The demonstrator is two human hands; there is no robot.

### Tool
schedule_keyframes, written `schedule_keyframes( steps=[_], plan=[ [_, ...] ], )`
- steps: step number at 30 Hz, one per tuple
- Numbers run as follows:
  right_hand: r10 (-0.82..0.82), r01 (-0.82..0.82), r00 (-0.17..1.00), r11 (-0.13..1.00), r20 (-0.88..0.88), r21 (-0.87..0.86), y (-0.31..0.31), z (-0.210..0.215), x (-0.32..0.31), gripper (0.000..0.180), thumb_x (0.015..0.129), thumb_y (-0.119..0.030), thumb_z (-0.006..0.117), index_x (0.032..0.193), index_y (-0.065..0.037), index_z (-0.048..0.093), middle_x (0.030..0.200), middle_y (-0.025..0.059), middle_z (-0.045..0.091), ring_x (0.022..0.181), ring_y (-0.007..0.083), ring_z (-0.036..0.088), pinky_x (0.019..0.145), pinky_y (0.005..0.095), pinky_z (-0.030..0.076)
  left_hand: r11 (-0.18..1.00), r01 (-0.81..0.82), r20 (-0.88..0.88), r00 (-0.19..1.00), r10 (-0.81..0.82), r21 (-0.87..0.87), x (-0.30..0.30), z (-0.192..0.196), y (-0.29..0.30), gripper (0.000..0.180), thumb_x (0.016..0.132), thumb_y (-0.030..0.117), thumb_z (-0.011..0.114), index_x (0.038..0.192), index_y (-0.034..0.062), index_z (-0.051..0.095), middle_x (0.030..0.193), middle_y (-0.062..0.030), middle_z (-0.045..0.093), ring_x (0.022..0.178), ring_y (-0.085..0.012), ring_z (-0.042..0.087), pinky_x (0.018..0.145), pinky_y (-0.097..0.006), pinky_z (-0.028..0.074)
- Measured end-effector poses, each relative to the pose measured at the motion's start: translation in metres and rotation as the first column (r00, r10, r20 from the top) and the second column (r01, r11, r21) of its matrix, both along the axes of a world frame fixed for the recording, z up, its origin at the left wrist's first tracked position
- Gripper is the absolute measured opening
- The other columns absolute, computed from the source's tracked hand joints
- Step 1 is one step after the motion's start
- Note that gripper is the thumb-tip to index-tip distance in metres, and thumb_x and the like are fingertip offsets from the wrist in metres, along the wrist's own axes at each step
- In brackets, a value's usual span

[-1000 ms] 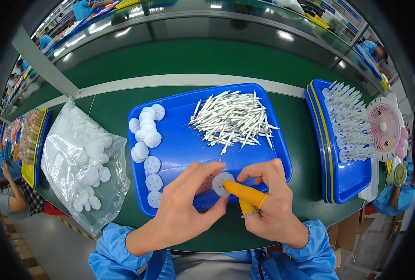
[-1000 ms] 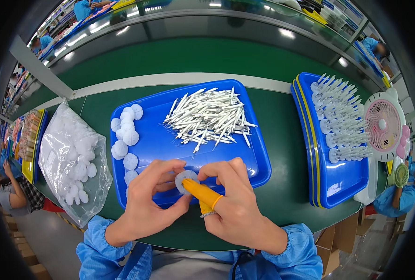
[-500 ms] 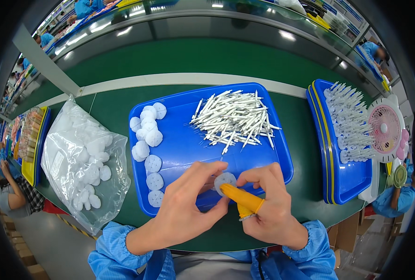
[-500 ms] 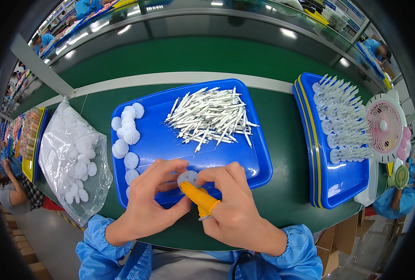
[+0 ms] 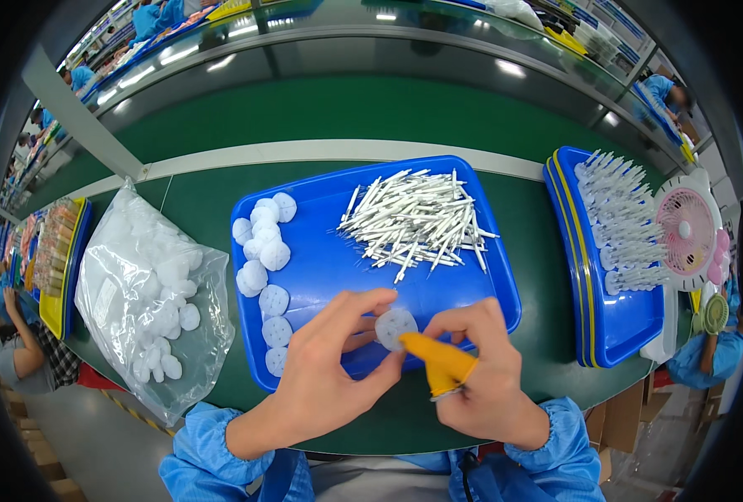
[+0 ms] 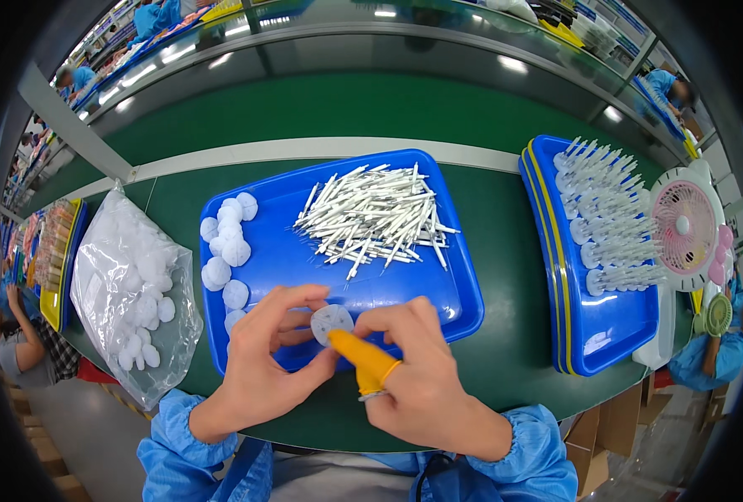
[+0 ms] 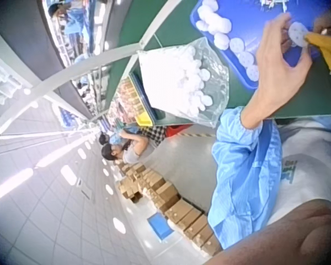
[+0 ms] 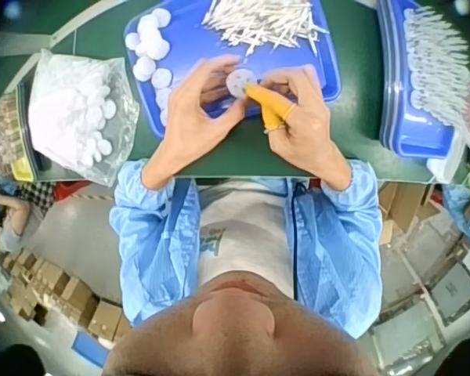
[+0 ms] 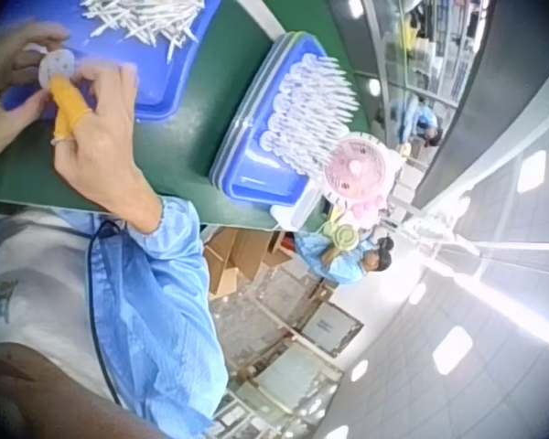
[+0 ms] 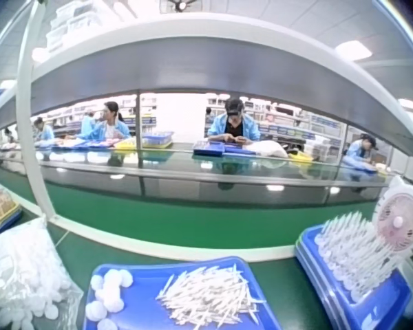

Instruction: The person repeatedly picks up a white circular foam piece and a thin white stick, inserts the stick into the foam, and places the assembled unit into a blue tray. This process is repeated continuously throughout the clip.

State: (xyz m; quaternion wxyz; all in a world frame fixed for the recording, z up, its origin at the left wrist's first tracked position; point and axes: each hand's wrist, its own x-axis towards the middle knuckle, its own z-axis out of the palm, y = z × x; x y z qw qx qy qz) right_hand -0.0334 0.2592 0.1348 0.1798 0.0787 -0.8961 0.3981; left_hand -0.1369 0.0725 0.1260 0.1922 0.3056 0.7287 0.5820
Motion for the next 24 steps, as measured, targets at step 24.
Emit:
schedule_keyframes(
  steps=[24],
  plan=[
    [-0.956, 0.953, 0.228, 0.18, -0.185, 0.245, 0.274, 0.021, 0.189, 0.022, 0.084, 0.004, 0.069, 0.104, 0.006, 0.078, 0.077, 0.0118, 0.073, 0.067, 0.0149, 0.066, 0.063, 0.0301, 0.051, 0.994, 0.013, -0.015, 1.0, -0.015, -0.106, -0.002, -0.005, 0.001, 0.031, 0.093, 0.002, 0.072, 0.122, -0.0067, 0.066, 0.112, -0.0112, 0.068, 0.108, -0.0215, 0.069, 0.1, -0.034, 0.053]
  ],
)
